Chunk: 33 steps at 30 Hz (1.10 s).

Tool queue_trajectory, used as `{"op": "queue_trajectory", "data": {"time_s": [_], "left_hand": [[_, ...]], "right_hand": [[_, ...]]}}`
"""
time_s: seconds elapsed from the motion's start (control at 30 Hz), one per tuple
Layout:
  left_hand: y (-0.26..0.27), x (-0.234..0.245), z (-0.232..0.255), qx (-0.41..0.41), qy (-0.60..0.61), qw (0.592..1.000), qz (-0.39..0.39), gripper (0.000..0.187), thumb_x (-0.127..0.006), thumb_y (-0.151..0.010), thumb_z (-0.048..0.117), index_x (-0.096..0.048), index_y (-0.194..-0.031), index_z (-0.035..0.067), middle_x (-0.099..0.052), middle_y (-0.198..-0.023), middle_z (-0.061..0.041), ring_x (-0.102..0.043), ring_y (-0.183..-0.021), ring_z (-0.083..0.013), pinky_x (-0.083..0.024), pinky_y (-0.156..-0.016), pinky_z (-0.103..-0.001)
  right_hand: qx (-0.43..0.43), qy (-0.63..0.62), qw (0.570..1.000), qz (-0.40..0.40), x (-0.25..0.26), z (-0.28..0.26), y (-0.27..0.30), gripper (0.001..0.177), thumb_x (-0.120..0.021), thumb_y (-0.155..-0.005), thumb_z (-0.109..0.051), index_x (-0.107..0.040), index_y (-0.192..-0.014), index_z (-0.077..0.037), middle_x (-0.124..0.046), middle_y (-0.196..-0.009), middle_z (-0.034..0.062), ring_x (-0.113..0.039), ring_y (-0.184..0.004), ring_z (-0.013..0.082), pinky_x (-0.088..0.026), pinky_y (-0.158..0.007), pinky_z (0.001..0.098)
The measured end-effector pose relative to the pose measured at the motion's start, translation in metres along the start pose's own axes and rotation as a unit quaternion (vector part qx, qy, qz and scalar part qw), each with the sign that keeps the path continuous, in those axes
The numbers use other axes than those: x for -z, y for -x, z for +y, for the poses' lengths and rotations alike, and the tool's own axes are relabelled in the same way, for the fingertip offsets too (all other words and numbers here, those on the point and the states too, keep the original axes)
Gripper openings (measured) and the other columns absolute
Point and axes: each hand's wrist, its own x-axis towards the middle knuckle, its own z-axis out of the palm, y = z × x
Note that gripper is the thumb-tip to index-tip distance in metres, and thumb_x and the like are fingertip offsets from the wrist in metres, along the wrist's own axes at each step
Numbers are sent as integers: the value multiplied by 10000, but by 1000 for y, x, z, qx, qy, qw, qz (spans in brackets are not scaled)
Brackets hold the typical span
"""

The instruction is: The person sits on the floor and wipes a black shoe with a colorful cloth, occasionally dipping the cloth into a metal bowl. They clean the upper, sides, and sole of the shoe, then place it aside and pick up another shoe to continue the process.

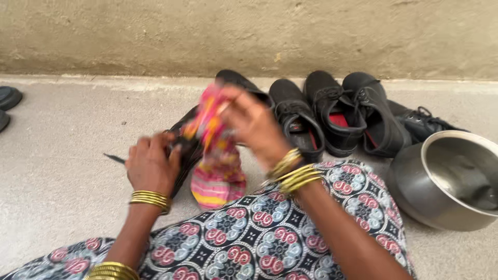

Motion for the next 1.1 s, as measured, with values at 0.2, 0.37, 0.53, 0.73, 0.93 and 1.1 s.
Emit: {"op": "queue_trajectory", "data": {"time_s": [0.2, 0.37, 0.53, 0.73, 0.93, 1.1], "left_hand": [[-33, -3, 147, -300, 436, 840, -124, 535, -500, -1107, 273, -386, -1601, 104, -574, -1430, -303, -622, -1206, -482, -506, -981, -522], [0, -48, 286, -503, 423, 753, 10, 419, -619, -924, 254, -529, -1309, 113, -646, -1234, -249, -701, -996, -411, -560, -845, -440], [116, -17, 432, -509, 457, 702, -198, 341, -596, -853, 374, -705, -822, 52, -684, -777, -176, -699, -761, -352, -562, -699, -481], [142, -7, 438, -542, 362, 660, -373, 408, -505, -895, 464, -771, -946, 159, -763, -1004, -139, -729, -903, -361, -557, -786, -509], [77, -6, 407, -333, 352, 775, -405, 281, -561, -919, 355, -772, -1075, 255, -762, -1050, -133, -734, -954, -377, -556, -912, -500], [54, -30, 420, -267, 383, 829, -308, 239, -567, -966, 237, -762, -1092, 179, -765, -1015, -171, -740, -961, -375, -563, -930, -485]], "right_hand": [[93, -113, 986, 83, 75, -130, 12, 424, -517, -1062, -429, -530, -1359, -128, -662, -1163, 35, -679, -978, 148, -632, -752, 345], [224, 36, 964, 139, 162, -194, 39, 434, -669, -1089, -244, -465, -1468, -182, -675, -1290, 72, -703, -1052, 180, -586, -742, 303], [52, 335, 910, 236, 261, -211, 81, 416, -668, -985, -231, -556, -1386, -218, -705, -1260, 37, -709, -1087, 183, -587, -838, 319], [-321, 757, 569, -23, 385, -176, 147, 430, -666, -859, -215, -665, -1287, -261, -740, -1224, -5, -716, -1129, 188, -589, -953, 337], [-452, 694, 560, -19, 439, -1, 201, 437, -627, -922, -392, -758, -1261, -150, -763, -1287, 179, -747, -1196, 294, -596, -1005, 423], [-490, 527, 676, 156, 437, 40, 208, 526, -551, -965, -468, -655, -1382, -163, -582, -1490, 114, -474, -1436, 321, -371, -1176, 481]]}}
